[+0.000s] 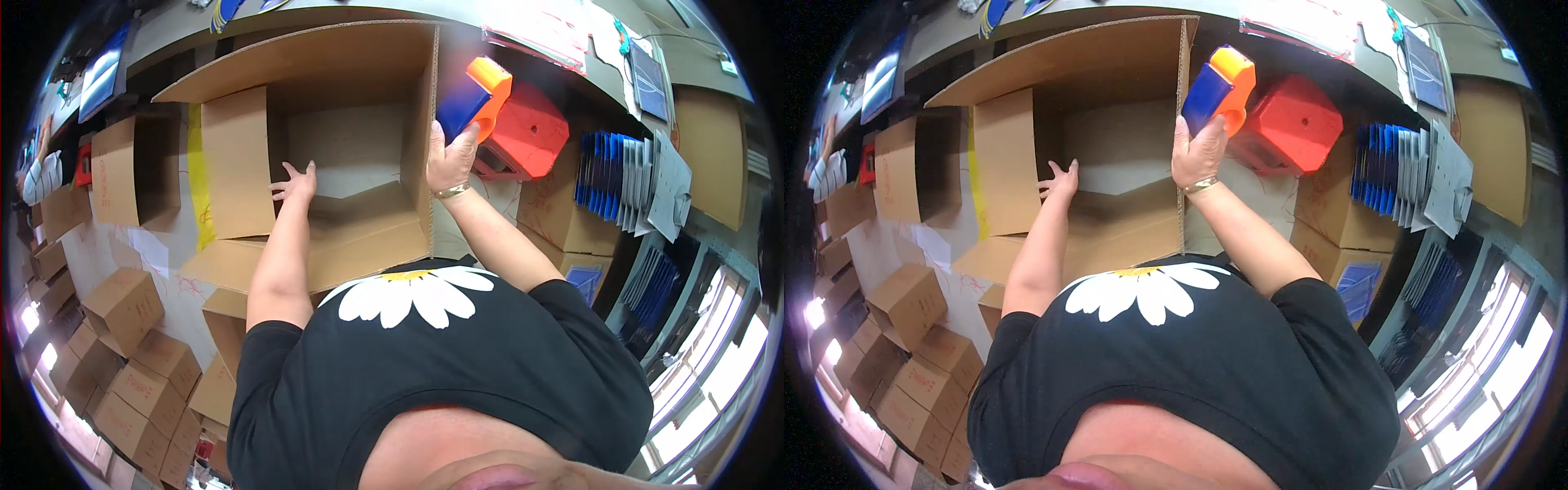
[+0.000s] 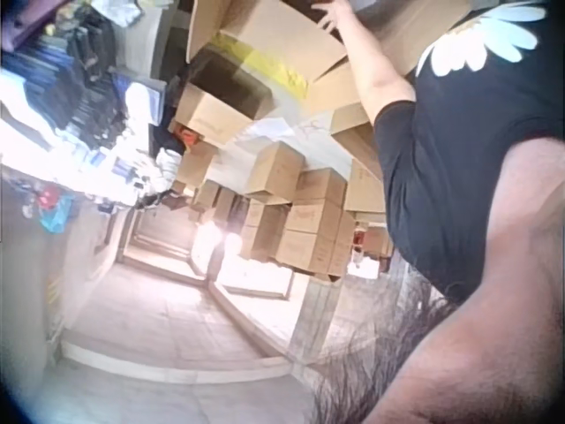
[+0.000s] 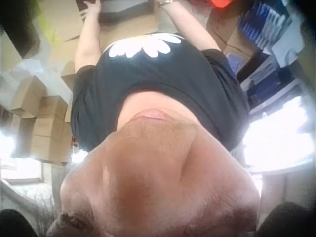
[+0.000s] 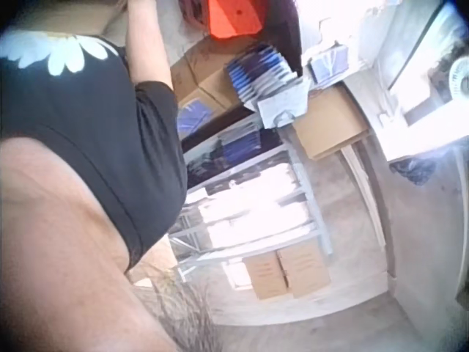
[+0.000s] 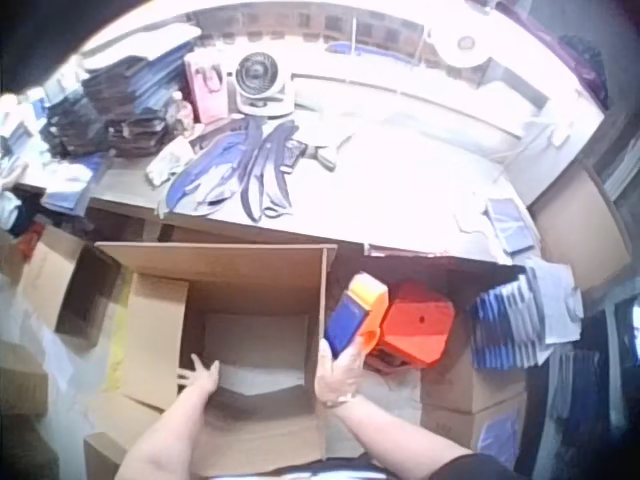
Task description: The person assembles and seals cardboard boxes using a handheld tape dispenser. They fold the flaps of the boxes and apply clear packing tape to secure them, repeating the process for multiple boxes in a warehouse environment.
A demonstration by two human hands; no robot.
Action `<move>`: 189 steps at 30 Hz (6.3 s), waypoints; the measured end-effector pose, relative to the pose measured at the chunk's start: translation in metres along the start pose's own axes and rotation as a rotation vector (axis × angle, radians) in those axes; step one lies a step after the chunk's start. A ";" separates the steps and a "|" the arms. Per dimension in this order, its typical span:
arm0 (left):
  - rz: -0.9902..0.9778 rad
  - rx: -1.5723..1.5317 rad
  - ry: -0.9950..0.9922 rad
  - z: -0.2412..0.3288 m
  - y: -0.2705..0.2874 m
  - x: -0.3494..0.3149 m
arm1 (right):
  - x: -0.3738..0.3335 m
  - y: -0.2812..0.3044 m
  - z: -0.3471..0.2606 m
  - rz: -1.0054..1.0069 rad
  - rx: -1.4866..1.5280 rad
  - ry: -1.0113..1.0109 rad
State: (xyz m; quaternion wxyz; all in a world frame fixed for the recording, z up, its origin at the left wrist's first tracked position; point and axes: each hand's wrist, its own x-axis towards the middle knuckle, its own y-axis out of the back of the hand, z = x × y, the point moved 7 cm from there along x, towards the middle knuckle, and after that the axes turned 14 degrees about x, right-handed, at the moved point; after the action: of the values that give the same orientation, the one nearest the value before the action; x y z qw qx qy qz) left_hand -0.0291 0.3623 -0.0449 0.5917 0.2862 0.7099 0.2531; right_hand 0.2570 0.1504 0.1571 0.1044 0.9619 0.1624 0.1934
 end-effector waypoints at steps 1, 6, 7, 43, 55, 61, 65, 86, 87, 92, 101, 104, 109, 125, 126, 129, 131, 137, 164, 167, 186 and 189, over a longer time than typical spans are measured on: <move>0.039 -0.072 0.036 0.002 0.001 0.001 | 0.006 0.002 0.007 -0.015 -0.016 -0.003; 0.387 -0.281 -0.963 0.128 0.046 -0.154 | 0.017 -0.002 0.024 -0.172 -0.030 -0.027; -0.018 -0.469 -1.098 0.146 0.047 -0.203 | 0.023 -0.002 0.020 -0.152 -0.016 -0.015; 1.040 -0.052 0.088 -0.170 0.283 -0.022 | 0.182 -0.209 -0.010 -0.666 0.312 -0.188; -0.037 0.109 -0.294 -0.019 0.099 0.011 | 0.094 -0.175 0.000 -0.711 0.078 -0.093; 0.666 0.209 -0.421 -0.109 0.155 -0.139 | -0.014 -0.165 0.084 -0.840 -0.123 -0.058; 0.843 -0.186 -0.277 -0.151 0.094 -0.185 | -0.004 -0.176 0.102 -0.809 -0.119 -0.247; 0.667 -0.382 -0.111 -0.022 0.054 0.010 | -0.059 -0.218 0.067 -0.992 0.391 -0.753; 0.650 -0.550 -0.180 -0.050 0.047 0.032 | -0.067 -0.217 0.069 -1.072 0.391 -0.785; 0.967 -0.273 0.092 -0.151 0.205 0.097 | -0.074 -0.206 0.075 -1.189 0.335 -0.697; 0.842 -0.026 -0.018 -0.104 0.235 0.176 | -0.050 -0.200 0.067 -1.356 0.364 -0.640; 1.204 0.173 0.193 -0.119 0.197 0.206 | -0.061 -0.209 0.089 -1.402 0.333 -0.600; 0.595 -0.128 0.176 -0.118 0.186 0.231 | -0.060 -0.223 0.092 -1.381 0.220 -0.803; 0.377 -0.162 -0.125 -0.143 0.214 0.267 | -0.099 -0.359 0.050 -1.648 -0.037 -0.599; 0.401 -0.313 -0.280 -0.140 0.206 0.264 | -0.094 -0.356 0.055 -1.616 -0.027 -0.638; 0.431 -0.693 -0.600 -0.146 0.192 0.240 | -0.096 -0.349 0.065 -1.577 0.002 -0.752; 0.444 -0.851 -0.621 -0.149 0.194 0.238 | -0.095 -0.350 0.067 -1.557 0.007 -0.768; 0.273 -0.616 -0.368 -0.147 0.207 0.251 | -0.084 -0.356 0.065 -1.502 0.016 -0.828; -0.818 -1.668 -0.575 -0.044 0.112 0.143 | -0.090 -0.392 0.041 -1.633 -0.038 -0.834; -0.795 -1.663 -0.534 -0.044 0.109 0.144 | -0.091 -0.392 0.045 -1.643 -0.053 -0.836; 0.307 -1.372 -0.234 -0.202 0.247 0.277 | -0.093 -0.382 0.023 -1.611 -0.173 -0.792; 0.342 -1.209 -0.236 -0.218 0.259 0.299 | -0.098 -0.403 0.020 -1.605 -0.217 -0.751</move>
State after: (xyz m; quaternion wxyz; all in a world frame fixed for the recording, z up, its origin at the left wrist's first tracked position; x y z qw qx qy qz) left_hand -0.2566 0.7524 -0.0344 0.6740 0.0372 0.3164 0.6665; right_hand 0.0700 0.4864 -0.0009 0.3450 0.5434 0.7228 -0.2515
